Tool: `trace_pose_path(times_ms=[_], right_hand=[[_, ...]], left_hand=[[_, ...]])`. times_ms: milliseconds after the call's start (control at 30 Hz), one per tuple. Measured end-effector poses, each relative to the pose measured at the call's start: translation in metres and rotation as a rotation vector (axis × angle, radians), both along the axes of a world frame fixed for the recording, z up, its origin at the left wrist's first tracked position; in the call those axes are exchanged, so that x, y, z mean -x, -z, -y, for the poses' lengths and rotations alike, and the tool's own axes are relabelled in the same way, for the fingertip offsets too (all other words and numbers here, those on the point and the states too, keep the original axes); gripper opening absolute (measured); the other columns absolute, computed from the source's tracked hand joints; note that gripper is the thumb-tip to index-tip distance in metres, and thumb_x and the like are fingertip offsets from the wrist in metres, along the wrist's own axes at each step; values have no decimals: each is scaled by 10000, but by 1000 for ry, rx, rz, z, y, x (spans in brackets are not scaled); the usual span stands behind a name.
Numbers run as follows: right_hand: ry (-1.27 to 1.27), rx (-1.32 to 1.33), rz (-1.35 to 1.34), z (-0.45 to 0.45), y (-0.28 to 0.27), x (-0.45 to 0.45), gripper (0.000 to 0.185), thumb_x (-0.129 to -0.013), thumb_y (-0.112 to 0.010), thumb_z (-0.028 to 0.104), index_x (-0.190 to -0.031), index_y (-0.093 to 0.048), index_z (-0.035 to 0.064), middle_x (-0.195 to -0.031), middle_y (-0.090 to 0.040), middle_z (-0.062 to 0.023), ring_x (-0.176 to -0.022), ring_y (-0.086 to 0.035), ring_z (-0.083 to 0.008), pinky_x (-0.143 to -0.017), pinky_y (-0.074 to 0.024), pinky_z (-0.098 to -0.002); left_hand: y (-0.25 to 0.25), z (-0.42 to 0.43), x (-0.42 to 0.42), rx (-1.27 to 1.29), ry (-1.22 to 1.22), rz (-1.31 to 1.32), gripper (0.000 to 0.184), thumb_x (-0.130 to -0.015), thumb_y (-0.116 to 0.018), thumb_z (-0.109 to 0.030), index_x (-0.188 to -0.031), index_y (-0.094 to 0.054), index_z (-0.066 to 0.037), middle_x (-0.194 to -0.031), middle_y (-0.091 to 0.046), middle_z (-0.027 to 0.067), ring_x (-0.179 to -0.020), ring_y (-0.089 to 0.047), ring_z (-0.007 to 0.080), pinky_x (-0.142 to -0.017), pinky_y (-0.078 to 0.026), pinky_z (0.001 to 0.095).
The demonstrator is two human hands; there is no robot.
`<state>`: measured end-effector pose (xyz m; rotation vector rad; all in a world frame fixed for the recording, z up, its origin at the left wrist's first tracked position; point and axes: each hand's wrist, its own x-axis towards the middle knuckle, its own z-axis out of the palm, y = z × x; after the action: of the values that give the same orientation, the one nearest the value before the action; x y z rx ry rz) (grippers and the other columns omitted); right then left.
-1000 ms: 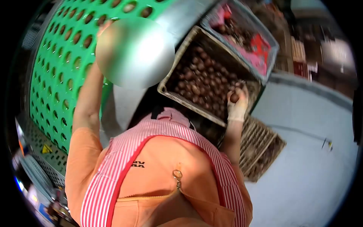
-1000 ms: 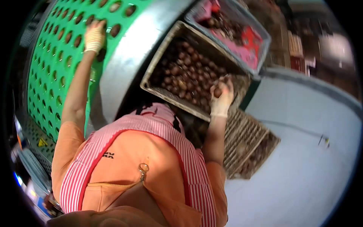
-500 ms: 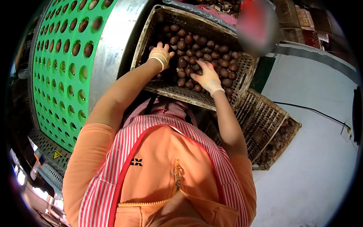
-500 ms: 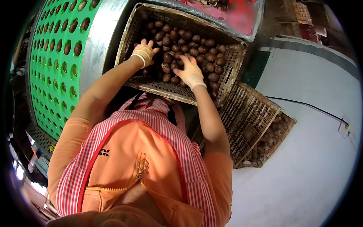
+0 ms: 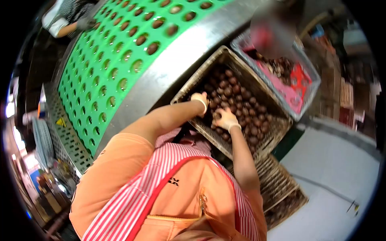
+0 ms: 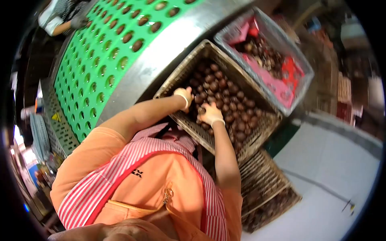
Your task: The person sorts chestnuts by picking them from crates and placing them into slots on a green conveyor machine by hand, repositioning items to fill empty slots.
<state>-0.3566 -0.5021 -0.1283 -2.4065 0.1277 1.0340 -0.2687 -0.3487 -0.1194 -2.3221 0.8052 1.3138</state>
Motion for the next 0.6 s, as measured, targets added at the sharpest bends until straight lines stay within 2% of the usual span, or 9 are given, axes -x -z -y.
trace_pose_path(times_ms=[67, 133, 200, 300, 333, 433, 533, 567, 600], right_hand=[[-42, -67, 91, 8, 21, 4, 705, -647, -785, 466, -1275, -592, 209, -1387, -428, -202, -1217, -511, -387, -1037, -426, -393], [7, -134, 57, 9, 20, 4, 722, -619, -820, 431, -1268, -603, 199, -1345, -443, -225, -1220, -499, -379, -1045, -414, -387], [-18, -146, 56, 14, 15, 7, 724, -603, -845, 379, -1262, -612, 192, -1320, -453, -227, -1217, -490, -379, -1049, -410, -382], [-61, -129, 25, 18, -1, 13, 685, -579, -863, 345, -1208, -655, 171, -1319, -441, -229, -1216, -489, -377, -1053, -409, -386], [-53, -122, 22, 17, -2, 15, 675, -577, -863, 342, -1198, -661, 167, -1324, -435, -230, -1217, -489, -375, -1056, -408, -390], [137, -78, 121, -2, 13, 23, 663, -586, -839, 293, -1207, -649, 158, -1344, -420, -229, -1243, -467, -378, -1071, -390, -397], [214, -4, 134, -12, 5, 24, 650, -602, -812, 243, -1219, -637, 138, -1329, -451, -199, -1209, -497, -355, -1038, -420, -384], [236, 18, 150, -13, 0, 25, 647, -605, -805, 224, -1222, -634, 128, -1317, -470, -185, -1187, -516, -344, -1021, -436, -377], [335, -207, 196, 19, 55, 35, 613, -653, -767, 147, -1243, -605, 109, -1237, -535, -115, -1059, -577, -268, -903, -512, -358]], left_hand=[[-15, -2, 5, 25, -21, 11, 917, -660, -831, -489, -1454, -417, -288, -1478, -372, 25, -1256, -513, 295, -960, -485, 411], [8, -5, 1, 130, 2, -37, 877, -641, -853, -442, -1414, -471, -286, -1452, -355, 85, -1228, -523, 354, -928, -509, 445], [16, -7, -2, 137, 6, -56, 874, -628, -868, -398, -1403, -492, -251, -1408, -458, 80, -1190, -567, 329, -906, -523, 439], [6, -1, 1, 90, 164, -60, 633, -649, -853, -293, -1230, -652, -144, -1249, -642, 40, -1123, -628, 274, -892, -525, 397], [-4, -2, 6, 122, 69, -19, 494, -657, -840, -291, -1113, -716, -148, -1230, -654, 40, -1112, -636, 260, -878, -525, 384], [24, 3, 24, 290, -358, 294, 401, -657, -826, -298, -1017, -753, -139, -1081, -710, 113, -1043, -669, 230, -852, -529, 361], [-14, -11, 1, 310, 87, -66, 414, -661, -808, -325, -1000, -745, -97, -1050, -711, 134, -1017, -677, 240, -832, -534, 359], [-36, -16, -2, 461, -50, -106, 447, -656, -796, -373, -981, -741, -72, -1034, -709, 150, -986, -685, 255, -808, -540, 368], [-27, -9, -10, 578, -154, -172, 579, -647, -798, -445, -1102, -720, -96, -1047, -707, 146, -964, -677, 275, -821, -533, 404]])
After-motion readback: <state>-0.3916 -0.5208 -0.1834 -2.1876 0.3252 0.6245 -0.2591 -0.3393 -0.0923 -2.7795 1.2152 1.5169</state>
